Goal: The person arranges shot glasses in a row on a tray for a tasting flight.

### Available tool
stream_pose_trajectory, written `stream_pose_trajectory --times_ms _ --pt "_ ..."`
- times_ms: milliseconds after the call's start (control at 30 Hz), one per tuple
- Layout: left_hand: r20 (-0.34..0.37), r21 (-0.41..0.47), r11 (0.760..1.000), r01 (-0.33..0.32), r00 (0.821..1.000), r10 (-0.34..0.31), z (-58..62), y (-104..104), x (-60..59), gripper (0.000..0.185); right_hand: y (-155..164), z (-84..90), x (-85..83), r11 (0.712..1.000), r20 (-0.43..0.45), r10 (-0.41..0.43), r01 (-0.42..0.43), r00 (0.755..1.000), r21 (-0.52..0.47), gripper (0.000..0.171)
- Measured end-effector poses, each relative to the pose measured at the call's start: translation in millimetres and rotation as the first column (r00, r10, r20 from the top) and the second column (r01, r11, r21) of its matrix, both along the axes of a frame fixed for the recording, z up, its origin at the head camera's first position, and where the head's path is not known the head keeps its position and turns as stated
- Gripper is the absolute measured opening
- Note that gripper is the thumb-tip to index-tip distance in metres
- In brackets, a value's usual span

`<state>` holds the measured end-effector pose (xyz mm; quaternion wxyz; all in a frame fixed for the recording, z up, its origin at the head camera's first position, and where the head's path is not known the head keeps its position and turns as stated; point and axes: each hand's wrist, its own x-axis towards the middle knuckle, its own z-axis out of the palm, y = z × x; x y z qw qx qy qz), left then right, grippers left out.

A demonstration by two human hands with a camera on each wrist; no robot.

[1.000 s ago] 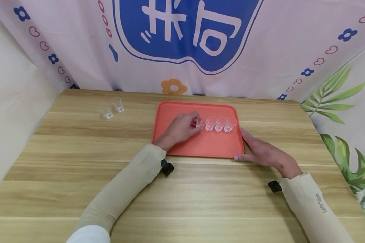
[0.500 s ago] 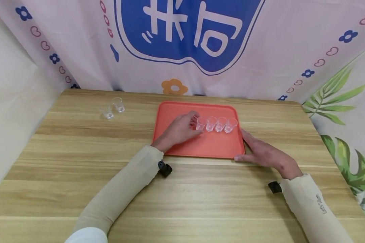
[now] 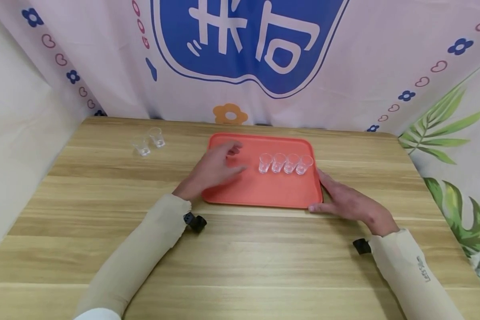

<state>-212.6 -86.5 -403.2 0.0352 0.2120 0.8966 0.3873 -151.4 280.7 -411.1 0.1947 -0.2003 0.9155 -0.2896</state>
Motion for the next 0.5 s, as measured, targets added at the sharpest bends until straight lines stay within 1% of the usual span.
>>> stream_pose_trajectory --times_ms 167,333,500 --pt "-0.029 -0.03 0.997 -0.068 0.997 0.067 7.4 -22 1.7 0.055 0 0.6 0.3 1.0 0.001 0.008 -0.008 1.0 -0.007 0.116" --pt "-0.063 -0.043 0.994 -0.103 0.993 0.101 13.7 -45 1.8 0.052 0 0.4 0.0 1.0 0.008 -0.001 0.001 1.0 0.0 0.116" --pt "-0.129 -0.033 0.99 -0.137 0.983 0.132 20.6 -71 2.1 0.051 0 0.5 -0.2 1.0 0.011 -0.002 0.002 1.0 0.006 0.117"
